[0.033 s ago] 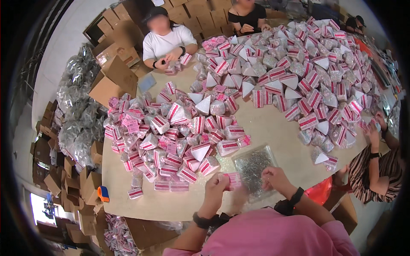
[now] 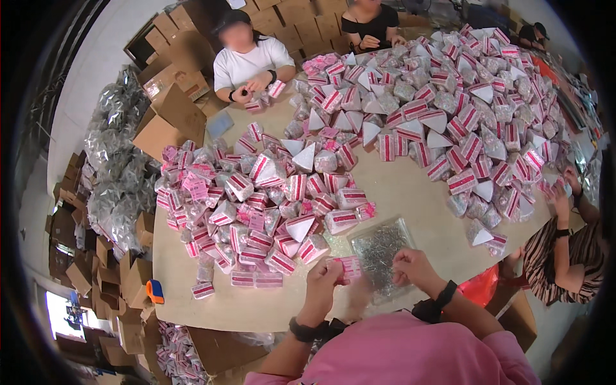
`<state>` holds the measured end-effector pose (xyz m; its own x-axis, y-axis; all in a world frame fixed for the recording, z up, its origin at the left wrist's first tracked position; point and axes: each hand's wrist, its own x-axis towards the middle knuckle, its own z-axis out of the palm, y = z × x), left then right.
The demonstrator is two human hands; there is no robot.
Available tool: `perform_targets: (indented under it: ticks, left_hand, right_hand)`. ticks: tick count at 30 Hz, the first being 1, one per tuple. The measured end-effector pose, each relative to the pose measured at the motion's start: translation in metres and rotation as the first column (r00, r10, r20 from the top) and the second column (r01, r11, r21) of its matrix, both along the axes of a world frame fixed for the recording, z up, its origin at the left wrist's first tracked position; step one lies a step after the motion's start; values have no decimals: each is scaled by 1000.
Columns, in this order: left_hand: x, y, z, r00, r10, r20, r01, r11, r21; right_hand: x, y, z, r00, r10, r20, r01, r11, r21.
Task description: Packing small items into triangular pink and white bags at a production table.
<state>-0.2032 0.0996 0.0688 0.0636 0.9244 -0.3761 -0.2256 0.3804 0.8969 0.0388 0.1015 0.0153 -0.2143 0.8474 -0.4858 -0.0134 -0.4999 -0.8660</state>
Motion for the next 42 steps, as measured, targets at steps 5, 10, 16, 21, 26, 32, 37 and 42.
perform_targets:
  ticks: [5,10,16,21,26,32,37,42]
  left_hand:
    - [17,13,3,967,23,253,-10,999,-53]
    - [35,15,6,933,-11,360,46,995,-87]
    - [43,17,0,777,-33,629,152,979,-137]
    - [50,17,2,941,-199,275,207,978,2]
    - [57,20,3,972,-231,-31,233,967,100]
    - [61,19,-3,913,-229,337,222,973,62]
    - [62,24,-8,774,-171,609,209,978,8]
    - [71,24,-6,855,-193,482,124,978,170]
  right_hand:
    - [4,8,23,997,-59,-41,63,991,115]
    - [8,14,43,932,-100,-347,134,988,74]
    - [0,8,35,879,-148,-453,148,988,-35]
    - [0,12,35,868,-180,-462,186,982,-33]
    - [12,17,27,883,-244,-400,250,968,-38]
    - [12,18,40,872,-266,-411,291,957,-1]
    - [7,16,51,860,-226,-458,258,966,7]
    - [3,13,50,861,-230,-455,273,961,32]
